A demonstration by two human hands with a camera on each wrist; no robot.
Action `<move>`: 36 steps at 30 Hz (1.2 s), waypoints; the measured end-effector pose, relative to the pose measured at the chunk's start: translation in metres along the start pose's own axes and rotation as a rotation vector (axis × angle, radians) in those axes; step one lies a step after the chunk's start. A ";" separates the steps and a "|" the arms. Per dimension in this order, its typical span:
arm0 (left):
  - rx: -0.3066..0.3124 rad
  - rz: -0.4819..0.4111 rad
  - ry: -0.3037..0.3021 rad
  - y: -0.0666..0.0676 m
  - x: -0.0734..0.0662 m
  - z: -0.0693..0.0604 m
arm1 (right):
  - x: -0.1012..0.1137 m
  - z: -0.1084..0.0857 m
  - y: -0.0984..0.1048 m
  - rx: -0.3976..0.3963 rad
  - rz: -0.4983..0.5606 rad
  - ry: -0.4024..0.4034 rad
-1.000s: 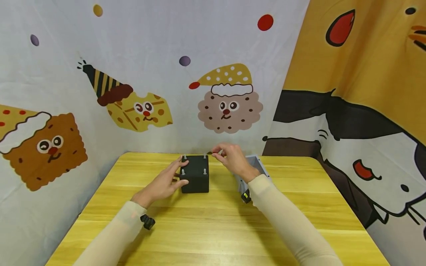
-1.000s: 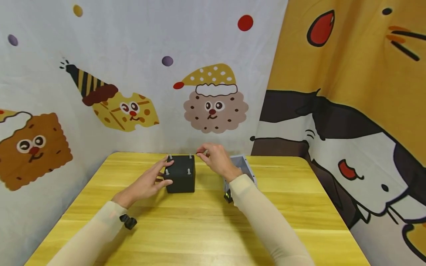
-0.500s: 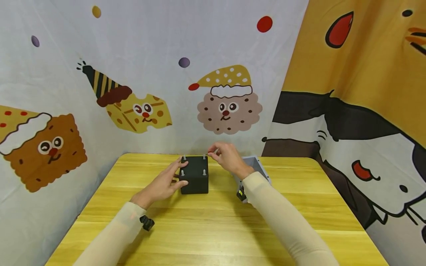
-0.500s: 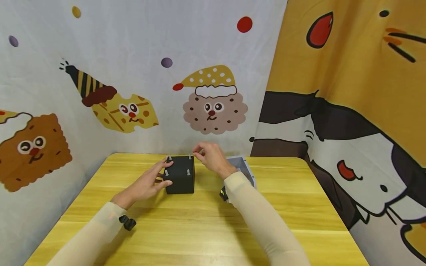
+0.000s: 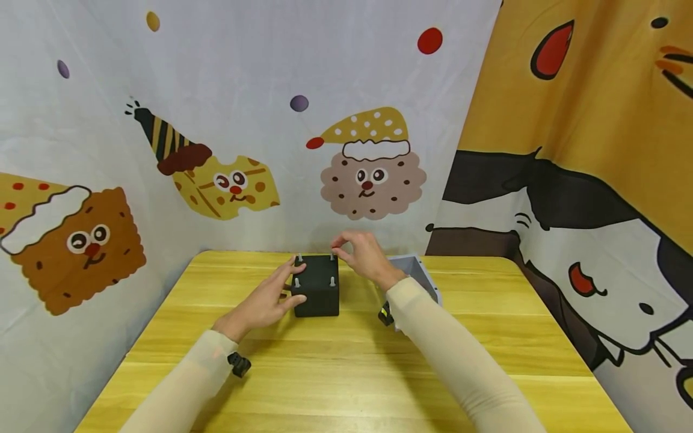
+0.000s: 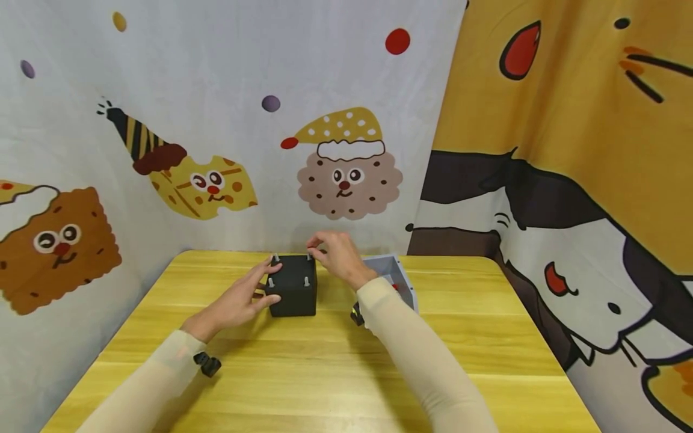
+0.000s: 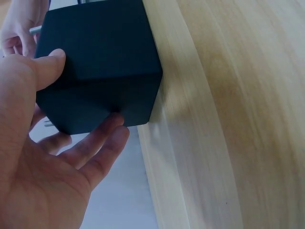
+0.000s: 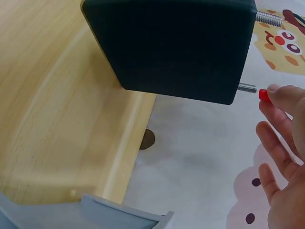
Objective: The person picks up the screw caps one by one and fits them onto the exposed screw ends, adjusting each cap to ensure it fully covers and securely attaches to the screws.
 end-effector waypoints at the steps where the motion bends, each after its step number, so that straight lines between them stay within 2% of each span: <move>1: 0.002 -0.002 0.000 0.000 0.000 0.000 | 0.000 0.000 0.000 0.000 -0.001 0.000; 9: 0.006 -0.007 0.001 -0.002 -0.001 0.000 | 0.000 0.002 -0.005 0.014 0.032 -0.015; 19: 0.010 -0.010 -0.001 -0.002 -0.002 0.001 | -0.004 0.001 -0.010 0.036 0.010 -0.017; 28: 0.023 0.003 0.024 0.001 -0.004 0.002 | -0.006 -0.001 -0.013 0.079 -0.003 -0.049; 36: 0.027 -0.007 0.050 0.005 0.000 0.005 | -0.008 0.000 -0.015 0.080 -0.003 -0.089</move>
Point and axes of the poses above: each hand's wrist, its own z-axis towards the middle knuckle, its own y-axis out of the back of the hand, x = y × z, the point moved 8 cm from there along z, towards the middle knuckle, and after that the axes turned 1 degree about -z, right-handed, at the moved point
